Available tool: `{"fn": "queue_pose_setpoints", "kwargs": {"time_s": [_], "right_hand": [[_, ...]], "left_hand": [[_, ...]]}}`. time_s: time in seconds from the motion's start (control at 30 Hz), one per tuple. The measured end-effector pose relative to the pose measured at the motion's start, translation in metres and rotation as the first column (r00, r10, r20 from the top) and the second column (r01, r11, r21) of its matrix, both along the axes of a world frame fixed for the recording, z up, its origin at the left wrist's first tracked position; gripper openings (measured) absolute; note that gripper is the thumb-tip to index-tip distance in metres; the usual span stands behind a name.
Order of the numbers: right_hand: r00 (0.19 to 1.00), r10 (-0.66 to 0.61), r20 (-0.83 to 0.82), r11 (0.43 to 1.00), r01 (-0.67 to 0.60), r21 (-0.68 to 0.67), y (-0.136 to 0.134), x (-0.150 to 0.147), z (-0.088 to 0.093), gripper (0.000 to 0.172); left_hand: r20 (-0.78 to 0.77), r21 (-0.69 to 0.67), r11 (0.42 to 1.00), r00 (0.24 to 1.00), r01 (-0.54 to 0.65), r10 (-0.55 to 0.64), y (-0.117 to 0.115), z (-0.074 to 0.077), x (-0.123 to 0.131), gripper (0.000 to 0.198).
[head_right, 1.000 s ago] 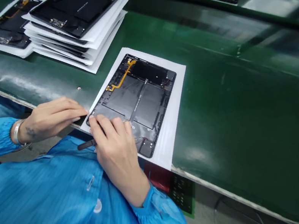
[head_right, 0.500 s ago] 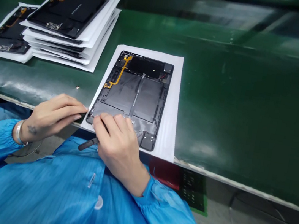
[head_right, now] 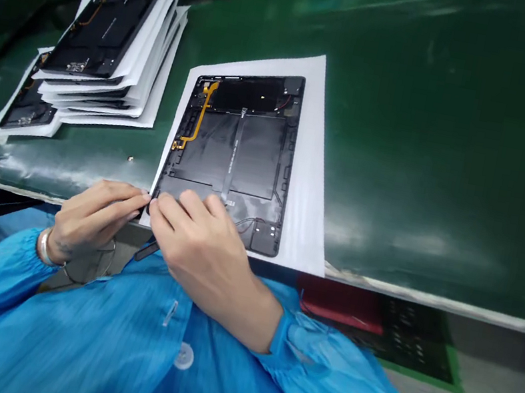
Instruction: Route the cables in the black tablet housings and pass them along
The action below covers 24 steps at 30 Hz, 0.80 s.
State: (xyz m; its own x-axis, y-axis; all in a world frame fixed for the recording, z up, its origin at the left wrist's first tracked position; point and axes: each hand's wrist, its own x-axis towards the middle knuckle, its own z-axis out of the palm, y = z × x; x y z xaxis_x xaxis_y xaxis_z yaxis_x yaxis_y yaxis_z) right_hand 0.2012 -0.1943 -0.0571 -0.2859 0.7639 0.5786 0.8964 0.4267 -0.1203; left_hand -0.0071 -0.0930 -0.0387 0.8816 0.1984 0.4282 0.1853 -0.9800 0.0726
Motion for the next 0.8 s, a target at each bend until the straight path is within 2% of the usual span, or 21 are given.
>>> {"fn": "queue_pose_setpoints", "kwargs": {"time_s": [0.2,0.4,0.47,0.57,0.6,0.67,0.8], "right_hand": [[0.999,0.027,-0.031,0.996,-0.024,0.092,0.003,0.001,-0.004,0.028],[0.955,0.021,-0.297,0.986,0.029,0.162,-0.002,0.003,-0.006,0.019],[0.917,0.054,-0.396,0.988,0.009,0.155,-0.004,0.007,-0.002,0.026],[0.861,0.091,-0.501,0.995,-0.056,0.085,-0.008,0.018,0.007,0.064],[0.862,0.087,-0.499,0.996,-0.07,0.052,-0.01,0.021,0.01,0.071],[0.905,0.056,-0.422,0.998,-0.064,-0.004,-0.015,0.025,0.015,0.067],[0.965,-0.029,-0.262,1.0,0.029,-0.003,-0.02,0.022,0.017,0.038]], "left_hand": [[-0.064,0.061,0.998,0.998,0.009,-0.005,0.0,0.005,-0.002,0.044],[-0.255,0.226,0.969,0.966,0.103,-0.044,-0.003,0.025,0.008,0.035],[-0.241,0.154,0.985,0.97,0.082,-0.043,-0.002,0.027,0.01,0.032],[-0.135,-0.061,0.998,0.991,-0.03,0.021,0.004,0.023,0.01,0.035],[-0.117,-0.119,0.991,0.992,-0.062,0.048,0.007,0.02,0.01,0.04],[-0.133,-0.196,0.976,0.989,-0.093,0.067,0.015,0.016,0.009,0.054],[-0.231,-0.305,0.95,0.973,-0.064,-0.009,0.032,0.009,0.012,0.071]]}}
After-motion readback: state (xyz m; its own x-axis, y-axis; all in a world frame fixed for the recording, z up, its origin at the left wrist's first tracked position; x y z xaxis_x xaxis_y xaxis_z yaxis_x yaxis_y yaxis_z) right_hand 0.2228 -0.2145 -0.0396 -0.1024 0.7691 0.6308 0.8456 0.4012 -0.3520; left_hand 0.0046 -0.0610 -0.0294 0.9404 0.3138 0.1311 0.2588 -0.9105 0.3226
